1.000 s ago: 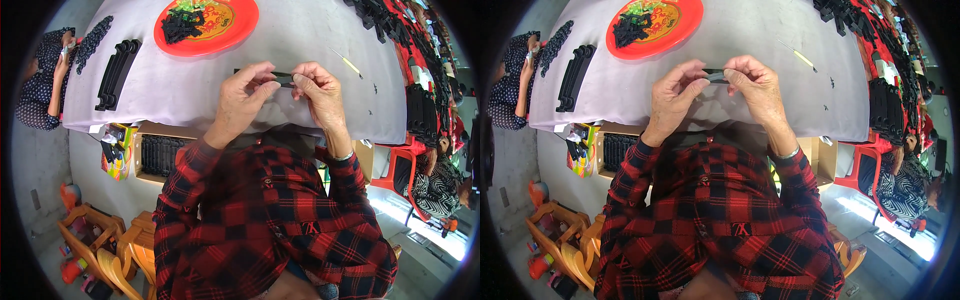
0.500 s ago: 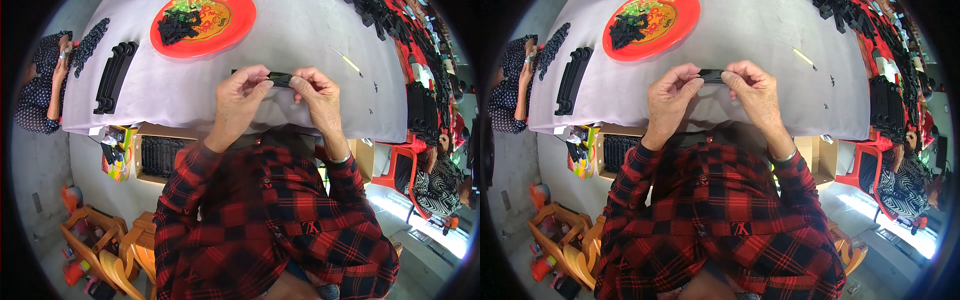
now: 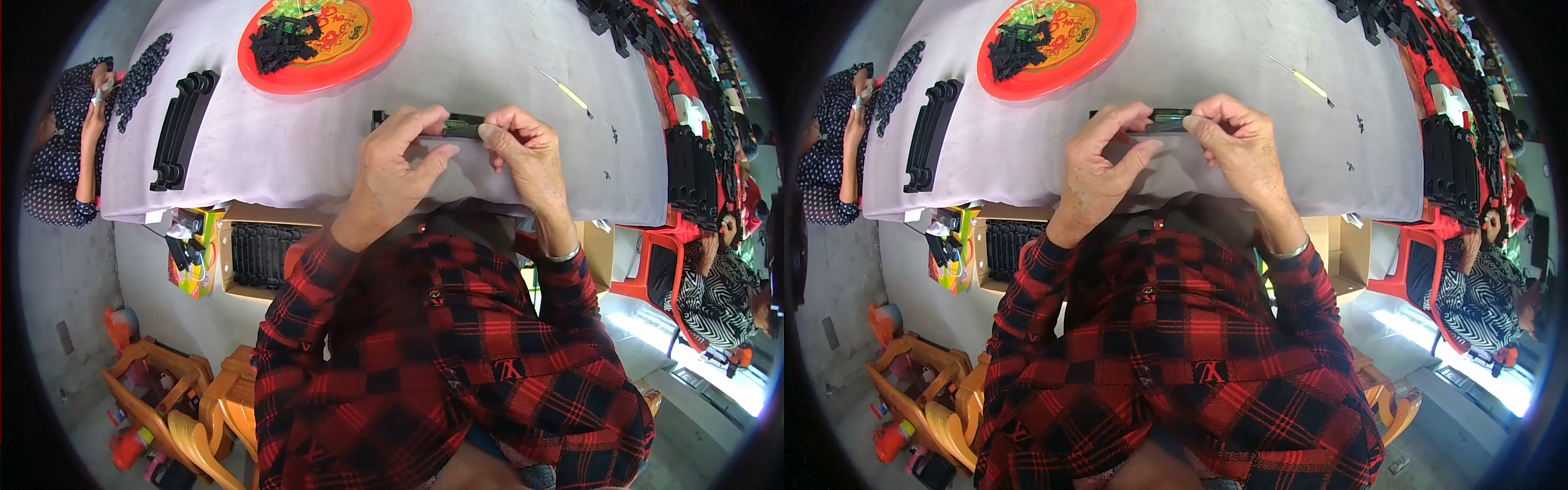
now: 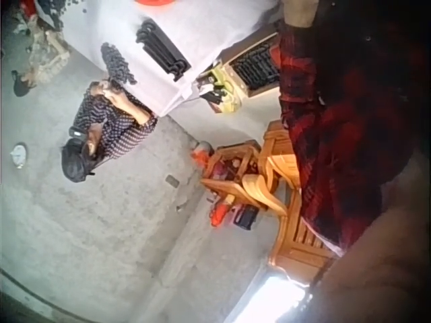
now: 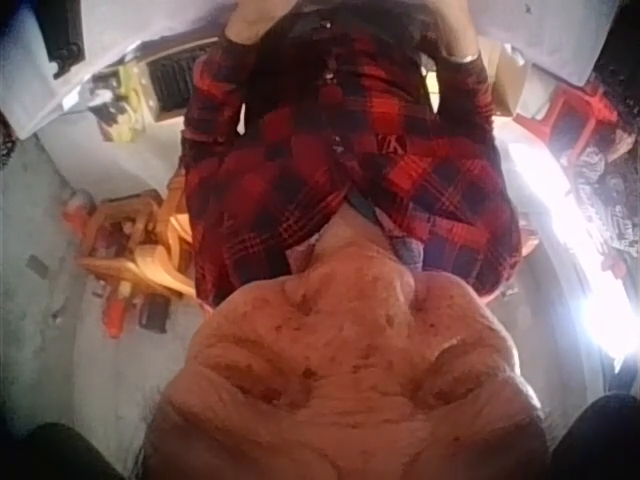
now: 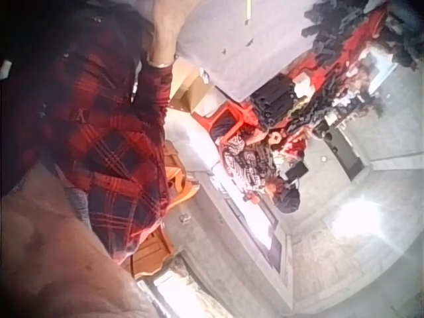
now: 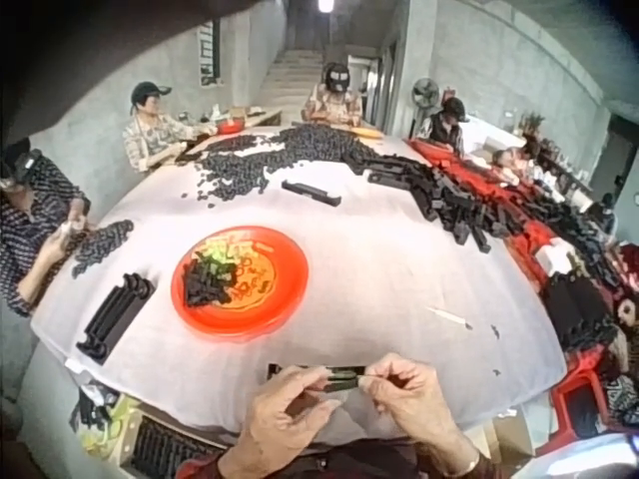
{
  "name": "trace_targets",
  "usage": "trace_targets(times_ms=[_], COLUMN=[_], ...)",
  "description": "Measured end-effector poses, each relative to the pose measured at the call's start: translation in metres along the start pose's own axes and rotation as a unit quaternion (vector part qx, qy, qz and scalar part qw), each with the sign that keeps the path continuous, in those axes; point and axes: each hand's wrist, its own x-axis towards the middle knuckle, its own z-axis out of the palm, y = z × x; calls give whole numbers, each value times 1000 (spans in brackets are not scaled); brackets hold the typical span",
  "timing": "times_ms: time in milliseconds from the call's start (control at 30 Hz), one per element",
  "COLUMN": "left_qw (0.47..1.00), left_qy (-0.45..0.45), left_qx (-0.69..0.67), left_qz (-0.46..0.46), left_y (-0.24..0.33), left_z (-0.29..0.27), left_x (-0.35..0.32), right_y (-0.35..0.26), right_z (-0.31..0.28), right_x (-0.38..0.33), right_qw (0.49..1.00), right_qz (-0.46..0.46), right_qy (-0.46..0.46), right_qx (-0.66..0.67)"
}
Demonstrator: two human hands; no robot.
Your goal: The person assembles spirit levels by inserting green vials into black plastic housings, securing them with a small hand tool, and placing the assembled pieces into a cardboard box.
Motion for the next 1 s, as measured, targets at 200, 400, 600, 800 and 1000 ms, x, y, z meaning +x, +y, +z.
trace_targets(times_ms=[200, 400, 600, 800, 1000], left_qw=[957, 921, 932, 941, 945], left_qy=[8, -60, -102, -113, -106], left_qx=[272, 373, 336, 308, 300], left_qz=[101, 100, 89, 84, 77], left_y=[-13, -32, -18, -19, -22], left_z=[-6, -4, 1, 7, 10], left_x=[13, 18, 20, 15, 11], right_y=[-4, 2, -1, 10, 13], right_z=[-25, -20, -17, -21, -13], right_x=[4, 4, 5, 7, 6], right_qw=[995, 994, 991, 990, 978], right_qz=[15, 61, 71, 40, 41], right_qy=[88, 92, 87, 27, 76], right_qx=[52, 1, -74, -130, -189])
